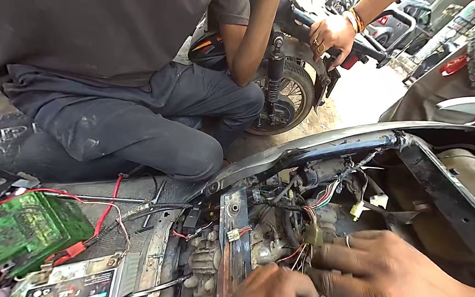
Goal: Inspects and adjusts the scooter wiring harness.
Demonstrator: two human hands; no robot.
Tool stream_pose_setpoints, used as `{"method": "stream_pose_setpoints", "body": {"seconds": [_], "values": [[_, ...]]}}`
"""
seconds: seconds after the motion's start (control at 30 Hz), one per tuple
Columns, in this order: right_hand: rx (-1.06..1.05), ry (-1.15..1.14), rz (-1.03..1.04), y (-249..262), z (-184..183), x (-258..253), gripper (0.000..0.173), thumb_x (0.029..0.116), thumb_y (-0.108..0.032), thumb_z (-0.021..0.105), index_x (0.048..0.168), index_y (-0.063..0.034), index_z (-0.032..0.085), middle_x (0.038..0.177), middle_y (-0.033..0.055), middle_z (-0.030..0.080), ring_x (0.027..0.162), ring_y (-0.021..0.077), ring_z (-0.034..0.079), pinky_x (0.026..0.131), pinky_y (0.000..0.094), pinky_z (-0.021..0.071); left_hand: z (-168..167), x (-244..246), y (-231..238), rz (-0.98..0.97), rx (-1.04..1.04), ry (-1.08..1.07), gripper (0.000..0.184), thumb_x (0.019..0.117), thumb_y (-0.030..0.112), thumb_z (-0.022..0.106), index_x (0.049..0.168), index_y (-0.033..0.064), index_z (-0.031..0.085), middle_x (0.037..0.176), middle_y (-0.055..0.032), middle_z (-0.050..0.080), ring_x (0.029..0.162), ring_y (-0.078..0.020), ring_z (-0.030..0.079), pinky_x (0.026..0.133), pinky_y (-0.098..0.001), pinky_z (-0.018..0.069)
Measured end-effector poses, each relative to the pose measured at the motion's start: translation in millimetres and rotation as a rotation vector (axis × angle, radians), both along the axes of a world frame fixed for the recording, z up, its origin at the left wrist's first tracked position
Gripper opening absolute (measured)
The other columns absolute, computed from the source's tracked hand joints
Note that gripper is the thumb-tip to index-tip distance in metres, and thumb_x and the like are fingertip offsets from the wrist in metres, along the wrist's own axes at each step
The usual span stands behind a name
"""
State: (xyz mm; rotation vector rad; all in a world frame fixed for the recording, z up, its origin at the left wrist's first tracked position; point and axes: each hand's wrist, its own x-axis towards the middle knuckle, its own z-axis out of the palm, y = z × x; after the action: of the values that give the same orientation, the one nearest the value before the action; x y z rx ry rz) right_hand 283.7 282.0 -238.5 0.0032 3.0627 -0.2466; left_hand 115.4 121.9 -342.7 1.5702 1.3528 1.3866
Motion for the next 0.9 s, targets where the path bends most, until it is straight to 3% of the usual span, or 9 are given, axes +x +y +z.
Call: {"method": "stream_pose_setpoints", "body": {"seconds": [0.03,0.1,0.13,0.2,0.23,0.33,0.4,0.6,0.9], "values": [[-0.072,0.044,-0.058,3.9,-3.0,-1.4,0.019,0.1055,-0.023,0.054,0.107,-0.0202,0.072,0.109,0.0041,0.07,0.083,0.0185,0.069,0.059,0.0363,0.0536,5.9,0.3,3.4,0.029,-0.049,-0.168,0.022,0.1071,0.02,0.055,0.112,0.0015,0.066,0.095,-0.0079,0.069,0.086,-0.0165,0.067,0.077,-0.0348,0.0579],[-0.28,0.103,-0.187,11.4,-8.4,-4.4,0.02,0.106,-0.032,0.058,0.107,-0.0215,0.076,0.122,-0.0033,0.071,0.102,0.0099,0.07,0.077,0.0323,0.0598,15.6,-2.5,11.6,0.078,-0.091,-0.486,0.02,0.1075,0.012,0.052,0.119,-0.0029,0.059,0.087,-0.0071,0.065,0.072,-0.0144,0.063,0.064,-0.0318,0.0547],[-0.394,0.151,-0.24,14.4,-12.5,-5.9,0.02,0.1048,-0.033,0.061,0.106,-0.0194,0.076,0.117,-0.005,0.073,0.099,0.0076,0.07,0.079,0.0312,0.0606,17.6,-6.6,15.3,0.079,-0.094,-0.622,0.021,0.1091,0.01,0.046,0.122,-0.004,0.056,0.085,-0.0079,0.064,0.07,-0.0156,0.062,0.063,-0.0325,0.0543],[-0.568,0.23,-0.322,19.4,-18.5,-8.7,0.02,0.1033,-0.032,0.065,0.107,-0.0155,0.076,0.095,-0.0051,0.074,0.081,0.0065,0.071,0.071,0.0296,0.0621,17.1,-18.0,21.1,0.02,-0.077,-0.846,0.027,0.1116,0.011,0.032,0.126,-0.0049,0.049,0.087,-0.0121,0.063,0.075,-0.0208,0.064,0.07,-0.0371,0.0572],[-0.631,0.248,-0.349,21.5,-19.0,-9.3,0.02,0.1033,-0.031,0.065,0.108,-0.0143,0.076,0.09,-0.0041,0.075,0.076,0.0078,0.071,0.069,0.0299,0.0631,16.9,-22.5,22.9,-0.001,-0.059,-0.91,0.028,0.1094,0.01,0.031,0.126,-0.0054,0.048,0.09,-0.0152,0.065,0.078,-0.0239,0.066,0.073,-0.0397,0.0579],[-0.728,0.275,-0.39,23.0,-15.7,-9.9,0.022,0.1045,-0.028,0.063,0.112,-0.0121,0.076,0.093,-0.0009,0.075,0.076,0.0119,0.072,0.069,0.0314,0.0645,21.5,-27.8,24.7,0.007,-0.034,-0.929,0.032,0.0936,-0.007,0.047,0.125,-0.009,0.05,0.101,-0.0212,0.065,0.089,-0.0309,0.068,0.083,-0.0466,0.059],[-0.71,0.291,-0.366,22.0,-14.8,-11.5,0.021,0.105,-0.027,0.062,0.112,-0.0114,0.075,0.094,-0.0008,0.074,0.078,0.0119,0.072,0.07,0.0304,0.0643,22.1,-28.1,26.6,0.033,-0.032,-0.912,0.032,0.0885,-0.014,0.053,0.12,-0.0106,0.054,0.106,-0.0246,0.066,0.092,-0.0329,0.069,0.084,-0.0476,0.0603],[-0.634,0.345,-0.263,20.8,-17.2,-12.7,0.018,0.1024,-0.024,0.067,0.112,-0.0117,0.075,0.096,-0.0018,0.074,0.08,0.0088,0.07,0.072,0.0283,0.0617,22.3,-28.5,29.1,0.096,-0.061,-0.867,0.023,0.0912,-0.015,0.064,0.114,-0.0114,0.064,0.109,-0.0268,0.069,0.095,-0.0352,0.072,0.088,-0.0474,0.0628],[-0.563,0.337,-0.193,20.4,-20.7,-15.8,0.015,0.1015,-0.023,0.068,0.108,-0.0133,0.076,0.103,0.0008,0.073,0.097,0.0125,0.07,0.084,0.0319,0.0605,19.5,-26.0,37.3,0.172,-0.073,-0.877,0.026,0.0887,-0.012,0.07,0.114,-0.0106,0.062,0.109,-0.0277,0.071,0.097,-0.0368,0.073,0.089,-0.0468,0.0623]]}}
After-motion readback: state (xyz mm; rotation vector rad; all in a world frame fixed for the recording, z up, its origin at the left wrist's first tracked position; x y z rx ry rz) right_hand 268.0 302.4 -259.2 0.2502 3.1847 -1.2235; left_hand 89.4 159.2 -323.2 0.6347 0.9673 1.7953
